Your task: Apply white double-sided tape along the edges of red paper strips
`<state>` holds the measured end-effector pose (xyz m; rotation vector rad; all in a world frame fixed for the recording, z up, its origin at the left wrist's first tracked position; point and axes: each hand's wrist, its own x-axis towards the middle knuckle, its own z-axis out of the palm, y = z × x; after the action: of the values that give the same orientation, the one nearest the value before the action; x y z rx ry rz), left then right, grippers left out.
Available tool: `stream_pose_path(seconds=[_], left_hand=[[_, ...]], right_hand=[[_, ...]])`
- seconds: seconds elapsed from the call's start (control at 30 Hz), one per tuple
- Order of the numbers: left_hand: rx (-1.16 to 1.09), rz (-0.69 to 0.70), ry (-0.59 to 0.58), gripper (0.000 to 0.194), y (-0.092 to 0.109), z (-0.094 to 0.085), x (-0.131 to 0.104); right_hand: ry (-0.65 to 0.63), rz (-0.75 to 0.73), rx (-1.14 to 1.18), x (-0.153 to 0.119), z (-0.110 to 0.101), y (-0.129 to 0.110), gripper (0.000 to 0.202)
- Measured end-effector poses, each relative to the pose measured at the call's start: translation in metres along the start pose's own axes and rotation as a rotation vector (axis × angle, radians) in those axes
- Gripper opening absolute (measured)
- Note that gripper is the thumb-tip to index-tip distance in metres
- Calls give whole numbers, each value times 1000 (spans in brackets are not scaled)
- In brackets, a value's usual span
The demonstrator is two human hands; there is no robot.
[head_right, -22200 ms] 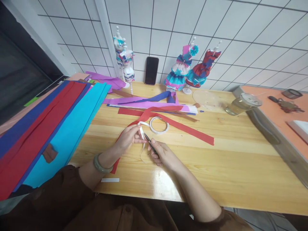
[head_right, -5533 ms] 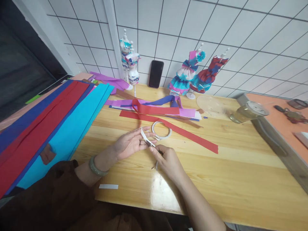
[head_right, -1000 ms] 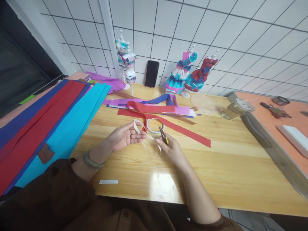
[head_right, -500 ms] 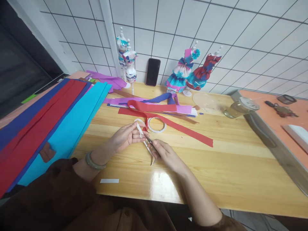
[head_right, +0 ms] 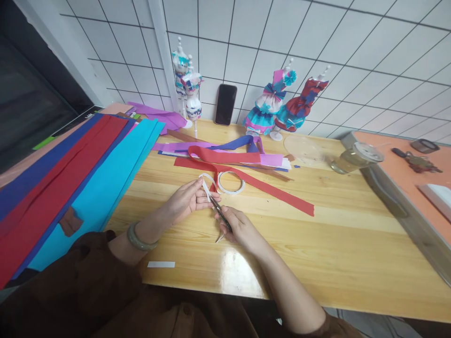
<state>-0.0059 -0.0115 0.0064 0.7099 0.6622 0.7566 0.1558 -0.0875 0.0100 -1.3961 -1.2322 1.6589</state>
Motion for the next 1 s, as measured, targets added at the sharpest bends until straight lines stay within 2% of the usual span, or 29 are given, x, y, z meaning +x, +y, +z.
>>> stream_pose_path(seconds=[0.27, 0.73, 1.0], left_hand=[[14, -1, 14, 29, -1, 4, -1], [0, 46, 3, 33, -2, 3, -1], [5, 23, 23, 33, -1, 7, -3]], right_hand=[[59, -32, -58, 1, 7, -3, 37], [118, -31, -118, 1, 8, -8, 38], [140, -44, -154, 1, 7, -4, 39]])
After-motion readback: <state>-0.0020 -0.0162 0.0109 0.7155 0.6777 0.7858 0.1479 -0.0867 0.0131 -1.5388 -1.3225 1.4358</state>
